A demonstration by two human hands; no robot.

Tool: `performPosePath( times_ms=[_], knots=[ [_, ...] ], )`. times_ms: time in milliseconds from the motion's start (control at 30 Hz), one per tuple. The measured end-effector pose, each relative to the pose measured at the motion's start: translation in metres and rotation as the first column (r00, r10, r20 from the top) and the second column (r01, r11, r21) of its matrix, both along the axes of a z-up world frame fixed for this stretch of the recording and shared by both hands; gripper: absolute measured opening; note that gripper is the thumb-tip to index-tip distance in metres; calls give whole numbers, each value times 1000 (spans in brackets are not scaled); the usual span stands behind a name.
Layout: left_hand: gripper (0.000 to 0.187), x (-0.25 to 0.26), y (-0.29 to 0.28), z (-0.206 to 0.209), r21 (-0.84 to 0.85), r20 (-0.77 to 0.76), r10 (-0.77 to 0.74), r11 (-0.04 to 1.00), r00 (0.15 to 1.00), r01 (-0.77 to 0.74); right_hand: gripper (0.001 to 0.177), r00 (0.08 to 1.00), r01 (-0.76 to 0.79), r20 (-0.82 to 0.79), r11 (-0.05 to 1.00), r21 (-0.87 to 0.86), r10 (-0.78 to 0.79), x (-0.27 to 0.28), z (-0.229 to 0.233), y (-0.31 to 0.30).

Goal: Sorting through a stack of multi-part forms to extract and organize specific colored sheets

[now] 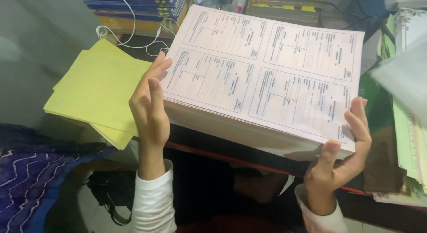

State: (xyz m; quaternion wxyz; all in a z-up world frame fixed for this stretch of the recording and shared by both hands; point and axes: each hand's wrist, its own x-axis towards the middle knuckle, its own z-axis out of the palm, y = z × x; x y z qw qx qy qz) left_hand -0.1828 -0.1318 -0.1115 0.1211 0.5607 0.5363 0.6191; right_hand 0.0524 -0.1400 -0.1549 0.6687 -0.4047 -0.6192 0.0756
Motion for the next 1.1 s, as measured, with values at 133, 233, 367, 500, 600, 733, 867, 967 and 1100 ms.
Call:
performPosePath(
  times_ms=[133,233,367,500,600,733,867,967,1100],
  knots=[
    [56,4,8,-12,56,163,93,993,982,-103,42,1000,19,-14,1000,11,-19,-1,-7,4],
    [42,12,14,-18,131,75,198,970,977,-206,45,998,14,-67,1000,6,-13,-3,-10,7],
    [43,16,20,-24,186,141,254,942,957,-278,47,997,36,-66,999,15,-35,-4,-12,9],
    [45,20,24,-24,221,197,283,920,939,-324,48,995,12,-99,1000,28,-9,-5,-17,12],
    [46,25,28,-26,262,210,322,891,923,-370,48,992,34,-121,999,18,-32,-8,-16,13],
    [51,33,31,-29,289,283,332,865,900,-410,46,994,64,-89,998,25,-61,-9,-15,13],
    [53,31,27,-39,248,335,236,912,912,-327,45,995,55,-88,998,0,-55,-8,-17,13],
    [58,29,24,-46,274,351,143,929,926,-248,44,994,69,-78,997,-21,-71,-9,-14,12],
    [62,32,16,-54,186,277,256,931,926,-313,41,990,91,-104,996,-9,-92,-8,-20,14]
  ],
)
